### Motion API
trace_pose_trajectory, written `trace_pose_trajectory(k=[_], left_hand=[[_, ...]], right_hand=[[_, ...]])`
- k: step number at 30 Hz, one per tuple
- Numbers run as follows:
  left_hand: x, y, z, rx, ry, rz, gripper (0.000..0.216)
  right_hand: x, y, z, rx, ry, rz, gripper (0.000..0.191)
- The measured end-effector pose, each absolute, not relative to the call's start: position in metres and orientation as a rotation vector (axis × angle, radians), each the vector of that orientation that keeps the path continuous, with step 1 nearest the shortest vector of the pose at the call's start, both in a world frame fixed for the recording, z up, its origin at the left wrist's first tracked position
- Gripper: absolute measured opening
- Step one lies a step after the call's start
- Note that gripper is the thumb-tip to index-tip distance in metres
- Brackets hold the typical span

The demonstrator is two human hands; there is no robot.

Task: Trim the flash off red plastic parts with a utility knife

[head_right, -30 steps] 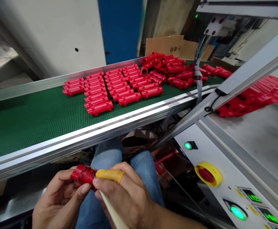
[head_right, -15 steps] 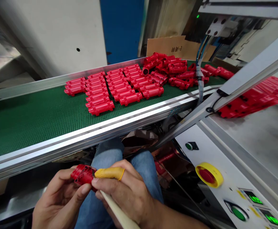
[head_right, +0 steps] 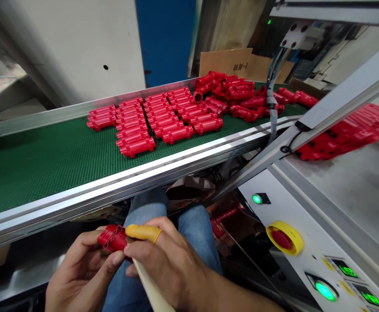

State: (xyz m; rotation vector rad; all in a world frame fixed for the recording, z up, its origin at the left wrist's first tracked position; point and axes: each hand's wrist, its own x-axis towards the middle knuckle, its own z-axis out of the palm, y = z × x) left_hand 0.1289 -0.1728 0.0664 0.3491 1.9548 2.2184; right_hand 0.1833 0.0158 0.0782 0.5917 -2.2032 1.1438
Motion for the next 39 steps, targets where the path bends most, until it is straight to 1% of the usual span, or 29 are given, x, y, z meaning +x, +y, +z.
trace_pose_trajectory(k=[3, 5, 7, 11, 13, 16, 18, 19, 20, 23, 25, 29, 32, 39], left_hand=[[0.128, -0.171, 0.068, 0.312, 1.876, 2.237, 0.016], [0.127, -0.170, 0.069, 0.265, 1.807, 2.267, 0.016], [0.126, -0.170, 0.068, 0.211, 1.750, 2.293, 0.016], [0.127, -0.168, 0.071, 0.165, 1.703, 2.304, 0.016], [0.129, -0.165, 0.076, 0.087, 1.707, 2.324, 0.019], [0.134, -0.159, 0.084, -0.078, 1.717, 2.351, 0.030], [0.135, -0.158, 0.085, -0.103, 1.735, 2.356, 0.033], [0.134, -0.159, 0.084, -0.099, 1.745, 2.358, 0.033], [0.133, -0.160, 0.082, -0.092, 1.754, 2.360, 0.032], [0.129, -0.165, 0.074, 0.035, 1.769, 2.335, 0.027], [0.127, -0.168, 0.071, 0.105, 1.789, 2.316, 0.022], [0.126, -0.169, 0.071, 0.157, 1.848, 2.302, 0.019], [0.126, -0.170, 0.072, 0.280, 1.892, 2.260, 0.018], [0.126, -0.171, 0.072, 0.302, 1.947, 2.246, 0.019]], right_hand=[[0.185, 0.013, 0.076, 0.562, -2.192, 1.115, 0.024], [0.187, 0.011, 0.076, 0.501, -2.133, 1.216, 0.023], [0.189, 0.009, 0.077, 0.380, -2.077, 1.421, 0.022], [0.190, 0.008, 0.080, 0.160, -1.895, 1.940, 0.022], [0.189, 0.012, 0.080, 0.144, -1.769, 2.137, 0.020], [0.188, 0.024, 0.078, 0.189, -1.570, 2.404, 0.020], [0.188, 0.034, 0.078, 0.242, -1.503, 2.479, 0.021], [0.188, 0.038, 0.079, 0.246, -1.548, 2.421, 0.021], [0.188, 0.042, 0.080, 0.218, -1.661, 2.287, 0.019], [0.190, 0.045, 0.084, 0.113, -2.063, 1.660, 0.012], [0.192, 0.041, 0.088, 0.161, -2.170, 1.430, 0.017], [0.190, 0.032, 0.093, 0.381, -2.136, 1.405, 0.024], [0.187, 0.029, 0.095, 0.405, -2.110, 1.420, 0.024], [0.185, 0.027, 0.097, 0.489, -2.148, 1.277, 0.031]])
